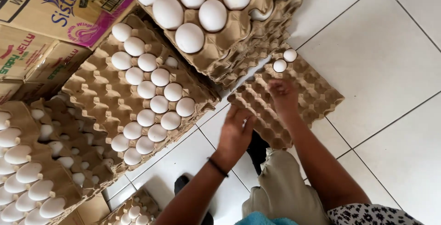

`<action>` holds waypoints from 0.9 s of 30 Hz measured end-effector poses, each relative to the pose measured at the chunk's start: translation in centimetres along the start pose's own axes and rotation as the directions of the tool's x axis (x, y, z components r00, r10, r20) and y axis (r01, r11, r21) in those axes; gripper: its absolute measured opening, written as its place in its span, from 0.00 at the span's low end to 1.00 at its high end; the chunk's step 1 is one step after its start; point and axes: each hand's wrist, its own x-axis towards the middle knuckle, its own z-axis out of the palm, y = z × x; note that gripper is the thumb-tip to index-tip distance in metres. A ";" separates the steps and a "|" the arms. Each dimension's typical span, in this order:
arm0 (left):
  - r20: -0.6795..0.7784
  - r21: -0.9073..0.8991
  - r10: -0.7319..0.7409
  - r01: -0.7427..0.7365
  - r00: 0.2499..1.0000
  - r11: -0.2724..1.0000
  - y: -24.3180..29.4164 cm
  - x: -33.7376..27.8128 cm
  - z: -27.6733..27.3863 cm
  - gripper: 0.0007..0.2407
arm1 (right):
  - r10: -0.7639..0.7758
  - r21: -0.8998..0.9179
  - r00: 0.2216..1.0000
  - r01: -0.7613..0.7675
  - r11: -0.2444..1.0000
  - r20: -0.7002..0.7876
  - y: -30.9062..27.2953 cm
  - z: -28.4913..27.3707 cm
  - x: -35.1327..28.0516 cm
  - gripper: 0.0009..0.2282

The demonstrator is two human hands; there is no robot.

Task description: Transferring and organizing eggs between cardboard trays on the floor of a storage area.

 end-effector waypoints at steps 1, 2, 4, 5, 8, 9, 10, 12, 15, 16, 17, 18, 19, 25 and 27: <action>0.007 -0.001 -0.002 0.002 1.000 1.000 -1.8 -0.2 2.1 0.02 | 0.005 0.000 1.000 -0.005 1.000 -0.006 -0.8 -0.6 0.7 0.06; 0.019 -0.104 -0.156 0.157 0.988 0.982 -3.7 -0.4 4.2 0.02 | -0.023 -0.199 0.999 0.013 0.980 -0.048 -1.6 -1.1 1.5 0.10; 0.048 -0.204 -0.296 0.300 0.954 0.932 -7.3 0.3 7.5 0.03 | -0.065 -0.390 0.994 0.026 0.920 -0.088 -3.1 -1.7 3.6 0.14; 0.165 -0.379 -0.483 0.507 0.860 0.774 -8.9 0.4 8.7 0.06 | -0.239 -0.547 0.971 0.190 0.815 -0.020 -3.6 -1.9 4.1 0.18; 0.348 -0.619 -0.608 0.662 0.714 0.423 -14.9 1.2 12.3 0.10 | -0.360 -0.736 0.924 0.332 0.590 0.128 -3.4 -1.8 5.6 0.23; 0.381 -0.716 -0.592 0.632 0.710 0.297 -17.0 1.5 13.5 0.12 | -0.331 -0.792 0.928 0.331 0.513 0.173 -3.1 -1.7 6.1 0.25; 0.380 -0.717 -0.596 0.632 0.707 0.293 -16.4 2.2 13.3 0.12 | -0.327 -0.792 0.928 0.331 0.513 0.177 -3.3 -1.3 6.2 0.25; 0.433 -0.686 -0.656 0.698 0.618 0.204 -15.2 3.8 12.7 0.15 | -0.263 -0.866 0.947 0.282 0.413 0.182 -3.7 -0.4 6.3 0.27; 0.442 -0.630 -0.703 0.751 0.557 0.198 -14.7 4.8 13.0 0.18 | -0.248 -0.864 0.961 0.227 0.449 0.124 -3.4 -0.6 6.4 0.27; 0.447 -0.627 -0.699 0.753 0.558 0.200 -15.0 4.6 13.3 0.18 | -0.250 -0.866 0.961 0.221 0.448 0.116 -3.0 -0.8 6.4 0.27; 0.469 -0.643 -0.672 0.743 0.574 0.186 -15.4 4.3 13.6 0.19 | -0.257 -0.846 0.961 0.218 0.487 0.100 -2.6 -0.9 6.4 0.24; 0.490 -0.658 -0.643 0.733 0.589 0.170 -15.8 4.0 13.8 0.20 | -0.264 -0.824 0.961 0.215 0.525 0.083 -2.1 -1.0 6.4 0.21; 0.491 -0.658 -0.643 0.734 0.588 0.169 -15.1 4.2 13.3 0.20 | -0.263 -0.824 0.961 0.215 0.524 0.083 -1.9 -1.1 6.1 0.21; 0.472 -0.704 -0.577 0.679 0.667 0.209 -11.4 4.8 9.9 0.23 | 0.056 0.127 0.996 -0.065 0.990 0.074 -4.3 -0.5 1.9 0.18; 0.458 -0.755 -0.484 0.614 0.745 0.231 -10.8 4.9 9.2 0.27 | 0.331 0.390 0.934 -0.356 0.849 0.132 -5.5 -0.4 0.1 0.14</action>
